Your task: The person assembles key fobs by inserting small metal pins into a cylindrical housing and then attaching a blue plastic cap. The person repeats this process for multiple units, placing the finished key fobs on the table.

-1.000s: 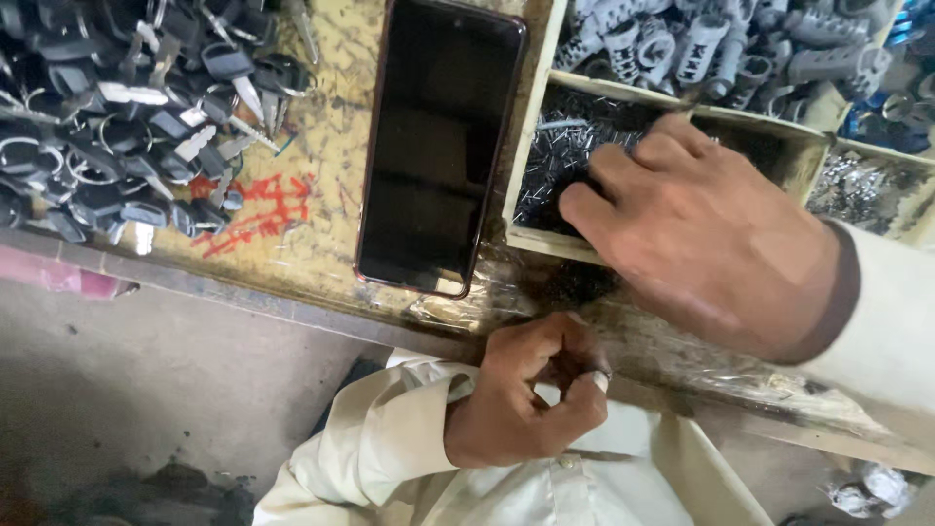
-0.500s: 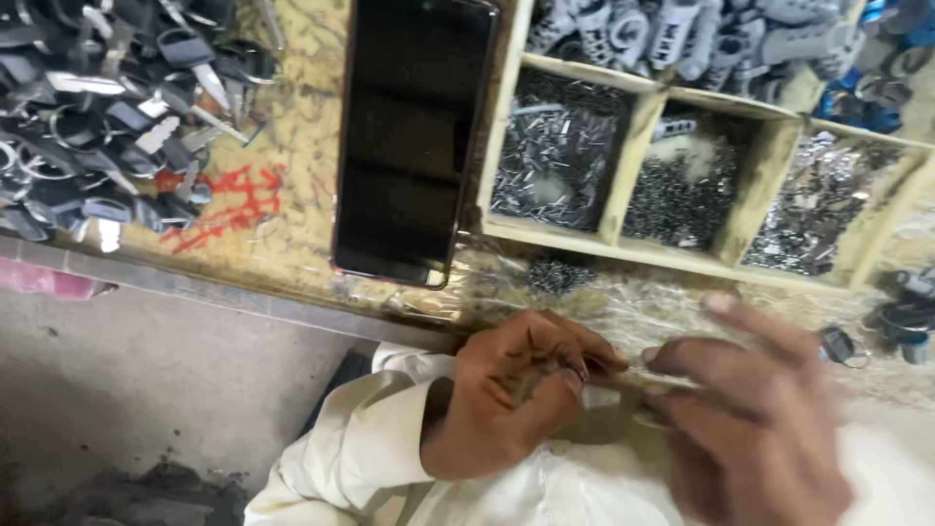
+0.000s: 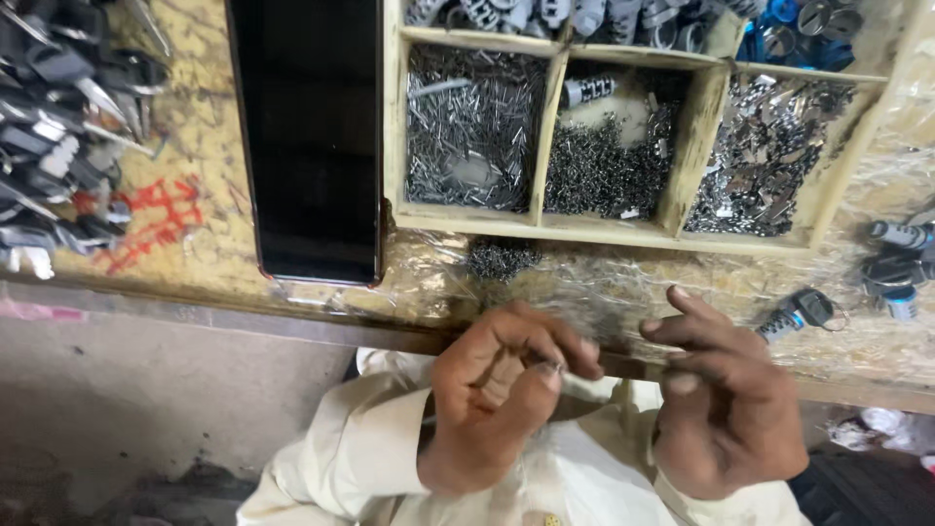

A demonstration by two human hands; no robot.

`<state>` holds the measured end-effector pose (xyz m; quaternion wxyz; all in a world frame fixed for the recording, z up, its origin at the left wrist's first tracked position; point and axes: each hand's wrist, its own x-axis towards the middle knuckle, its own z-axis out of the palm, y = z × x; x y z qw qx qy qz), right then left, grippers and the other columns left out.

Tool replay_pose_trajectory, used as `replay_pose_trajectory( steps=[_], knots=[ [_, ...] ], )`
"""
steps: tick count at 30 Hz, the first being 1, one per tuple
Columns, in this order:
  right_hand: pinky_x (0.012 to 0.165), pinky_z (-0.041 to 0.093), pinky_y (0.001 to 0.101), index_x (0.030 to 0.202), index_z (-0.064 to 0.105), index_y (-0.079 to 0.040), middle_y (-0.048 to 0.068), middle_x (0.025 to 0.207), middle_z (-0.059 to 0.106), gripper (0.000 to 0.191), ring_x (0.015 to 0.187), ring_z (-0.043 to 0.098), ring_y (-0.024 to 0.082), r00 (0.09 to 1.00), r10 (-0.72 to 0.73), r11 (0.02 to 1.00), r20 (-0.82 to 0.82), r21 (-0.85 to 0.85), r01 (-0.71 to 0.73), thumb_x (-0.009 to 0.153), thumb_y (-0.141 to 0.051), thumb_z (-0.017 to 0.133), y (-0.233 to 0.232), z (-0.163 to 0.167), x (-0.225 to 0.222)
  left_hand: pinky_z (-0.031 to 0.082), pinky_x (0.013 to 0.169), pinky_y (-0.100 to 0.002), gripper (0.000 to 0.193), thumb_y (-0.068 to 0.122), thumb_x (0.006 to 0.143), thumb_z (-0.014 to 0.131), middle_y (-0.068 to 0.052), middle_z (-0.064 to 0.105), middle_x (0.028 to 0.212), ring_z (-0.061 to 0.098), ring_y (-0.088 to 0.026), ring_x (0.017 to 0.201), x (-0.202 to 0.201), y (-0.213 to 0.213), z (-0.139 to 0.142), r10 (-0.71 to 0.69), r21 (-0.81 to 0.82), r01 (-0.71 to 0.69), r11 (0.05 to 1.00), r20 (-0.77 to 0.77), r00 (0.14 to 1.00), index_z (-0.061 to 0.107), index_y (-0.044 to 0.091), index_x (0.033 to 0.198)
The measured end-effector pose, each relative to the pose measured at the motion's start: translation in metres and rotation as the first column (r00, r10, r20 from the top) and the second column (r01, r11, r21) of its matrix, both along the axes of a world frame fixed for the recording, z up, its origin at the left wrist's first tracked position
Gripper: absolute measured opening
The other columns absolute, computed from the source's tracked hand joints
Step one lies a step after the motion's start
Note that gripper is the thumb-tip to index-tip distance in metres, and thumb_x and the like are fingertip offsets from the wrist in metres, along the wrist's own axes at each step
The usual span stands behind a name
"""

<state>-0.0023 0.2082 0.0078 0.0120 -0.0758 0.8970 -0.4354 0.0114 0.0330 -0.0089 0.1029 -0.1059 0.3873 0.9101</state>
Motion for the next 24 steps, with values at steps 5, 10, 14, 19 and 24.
replay_pose_trajectory(
  steps=[5,10,14,19,24],
  knots=[
    [0.117,0.049,0.0562,0.082,0.06,0.0,0.019,0.105,0.068,0.007,0.115,0.069,0.039,0.996,-0.093,0.994,0.013,-0.063,0.094,0.089,0.003,0.059,-0.001,-0.004,0.025,0.047,0.078,-0.023,0.013,0.01,0.1,0.066,-0.007,0.063,0.102,0.054,-0.007,0.084,0.003,0.001,-0.006,-0.176,0.014,0.177,0.984,0.19,0.966,0.062,0.0,0.107],
    [0.109,0.056,0.0528,0.087,0.059,0.005,0.02,0.103,0.07,0.01,0.114,0.07,0.039,0.964,-0.214,0.977,-0.159,-0.01,0.215,0.086,0.006,0.068,-0.032,-0.003,0.033,0.051,0.088,-0.024,0.01,0.007,0.102,0.064,-0.004,0.06,0.106,0.057,-0.006,0.095,0.001,-0.01,-0.002,-0.239,-0.041,0.243,0.969,0.083,0.968,0.06,0.0,0.108],
    [0.109,0.055,0.0512,0.085,0.063,0.004,0.022,0.102,0.07,0.01,0.12,0.067,0.045,0.979,-0.15,0.977,-0.141,0.131,0.168,0.079,0.012,0.063,-0.032,-0.008,0.039,0.053,0.085,-0.024,0.007,0.002,0.098,0.062,-0.005,0.062,0.1,0.059,-0.006,0.089,-0.004,-0.016,-0.002,-0.298,-0.111,0.302,0.947,0.05,0.953,0.061,0.0,0.105],
    [0.117,0.047,0.0539,0.086,0.063,0.004,0.022,0.102,0.071,0.012,0.113,0.069,0.039,0.974,-0.192,0.98,-0.118,0.027,0.196,0.078,0.012,0.061,-0.02,-0.019,0.054,0.053,0.084,-0.023,0.006,0.001,0.097,0.062,-0.005,0.063,0.1,0.06,-0.007,0.089,-0.003,-0.013,0.001,-0.279,-0.305,0.25,0.919,-0.056,0.959,0.061,-0.001,0.103],
    [0.124,0.043,0.0511,0.093,0.062,0.003,0.02,0.11,0.068,0.016,0.119,0.068,0.035,0.989,-0.096,0.995,-0.114,-0.031,0.093,0.081,0.011,0.069,-0.012,-0.012,0.04,0.055,0.083,-0.025,0.008,0.001,0.097,0.064,-0.007,0.062,0.104,0.061,-0.009,0.089,0.001,-0.01,0.001,-0.289,-0.235,0.281,0.93,0.004,0.957,0.061,-0.001,0.105]
  ],
)
